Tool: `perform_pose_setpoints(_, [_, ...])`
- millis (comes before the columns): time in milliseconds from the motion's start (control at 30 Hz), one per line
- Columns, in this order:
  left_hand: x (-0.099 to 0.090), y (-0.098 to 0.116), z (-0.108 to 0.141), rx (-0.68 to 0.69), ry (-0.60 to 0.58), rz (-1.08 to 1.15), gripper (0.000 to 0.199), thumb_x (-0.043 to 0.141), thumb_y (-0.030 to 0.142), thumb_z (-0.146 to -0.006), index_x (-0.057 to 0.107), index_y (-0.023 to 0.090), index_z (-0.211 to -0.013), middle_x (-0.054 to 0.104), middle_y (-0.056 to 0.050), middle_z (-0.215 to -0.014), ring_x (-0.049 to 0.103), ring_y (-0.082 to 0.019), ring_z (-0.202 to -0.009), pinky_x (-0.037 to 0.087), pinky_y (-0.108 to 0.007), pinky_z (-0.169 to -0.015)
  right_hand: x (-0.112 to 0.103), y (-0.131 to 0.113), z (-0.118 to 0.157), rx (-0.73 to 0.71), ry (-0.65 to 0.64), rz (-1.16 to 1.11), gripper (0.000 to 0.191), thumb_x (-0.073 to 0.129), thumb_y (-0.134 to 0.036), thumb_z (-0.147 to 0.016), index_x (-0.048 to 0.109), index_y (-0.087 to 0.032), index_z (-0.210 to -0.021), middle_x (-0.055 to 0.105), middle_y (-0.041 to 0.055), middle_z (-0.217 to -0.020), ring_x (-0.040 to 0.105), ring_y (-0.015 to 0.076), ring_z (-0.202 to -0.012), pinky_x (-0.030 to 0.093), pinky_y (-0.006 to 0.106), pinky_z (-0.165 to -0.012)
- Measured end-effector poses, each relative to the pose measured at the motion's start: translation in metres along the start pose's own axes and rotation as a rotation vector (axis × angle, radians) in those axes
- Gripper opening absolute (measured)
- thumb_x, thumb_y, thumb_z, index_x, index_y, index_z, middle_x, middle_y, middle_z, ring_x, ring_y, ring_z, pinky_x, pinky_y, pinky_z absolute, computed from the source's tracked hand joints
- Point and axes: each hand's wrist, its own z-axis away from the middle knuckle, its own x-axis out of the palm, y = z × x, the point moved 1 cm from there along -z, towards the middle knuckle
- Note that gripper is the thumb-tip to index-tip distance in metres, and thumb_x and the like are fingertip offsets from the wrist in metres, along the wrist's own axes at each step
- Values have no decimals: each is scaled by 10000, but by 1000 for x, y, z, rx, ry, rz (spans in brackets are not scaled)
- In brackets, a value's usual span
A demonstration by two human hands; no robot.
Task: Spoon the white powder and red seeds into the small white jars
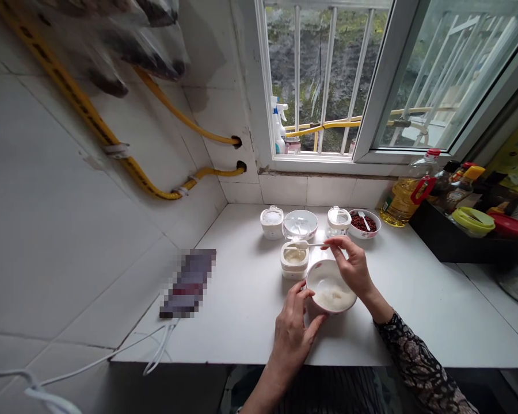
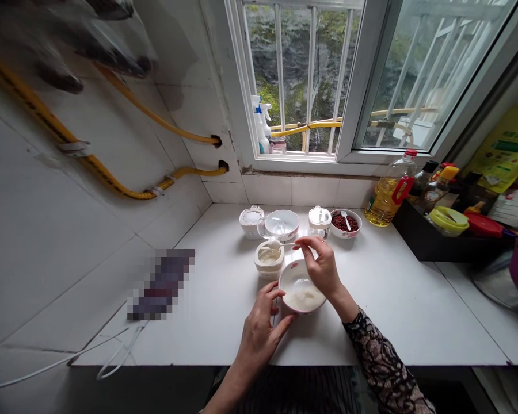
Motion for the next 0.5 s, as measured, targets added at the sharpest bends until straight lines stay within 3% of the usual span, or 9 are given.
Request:
perform_pose_setpoints(100, [0,0,0,0,7,7,374,652,182,-853,491,263,-1181,564,-99,-1305,647,-263,-1136,617,-366,-785,7,-4,4,-326,-124,247,209,506,-154,-922,692,-246,-899,743,46,-830,674,238,-946,408,477,-1021])
perform_pose_setpoints(167, [0,0,0,0,7,9,373,653,182,-855,490,263,-1180,563,-99,-1304,645,-262,-1137,616,-366,-791,6,-5,5,-417,-154,305,234,498,-111,-911,687,-249,-919,746,33,-817,679,233,-944,363,494,-1069])
perform_pose_setpoints(333, [-1,1,0,10,8,7,373,657,190,-858,492,257,-1185,564,-103,-1304,649,-249,-1108,616,-349,-773,-19,-4,4,-284,12,255,185,503,-139,-898,649,-242,-851,697,14,-718,652,230,-813,436,457,-981])
perform_pose_setpoints(400, [-1,1,0,6,5,7,367,656,194,-862,495,255,-1186,566,-101,-1300,662,-233,-1058,616,-344,-763,-28,0,3,-252,-6,298,183,495,-133,-863,620,-242,-785,665,-1,-678,626,216,-744,440,449,-972])
perform_pose_setpoints(500, [0,0,0,3,5,10,360,653,206,-869,497,251,-1190,560,-106,-1301,665,-226,-1032,617,-337,-748,-31,8,5,-265,-135,417,179,497,-103,-800,580,-233,-708,648,-9,-671,599,190,-692,401,456,-1006])
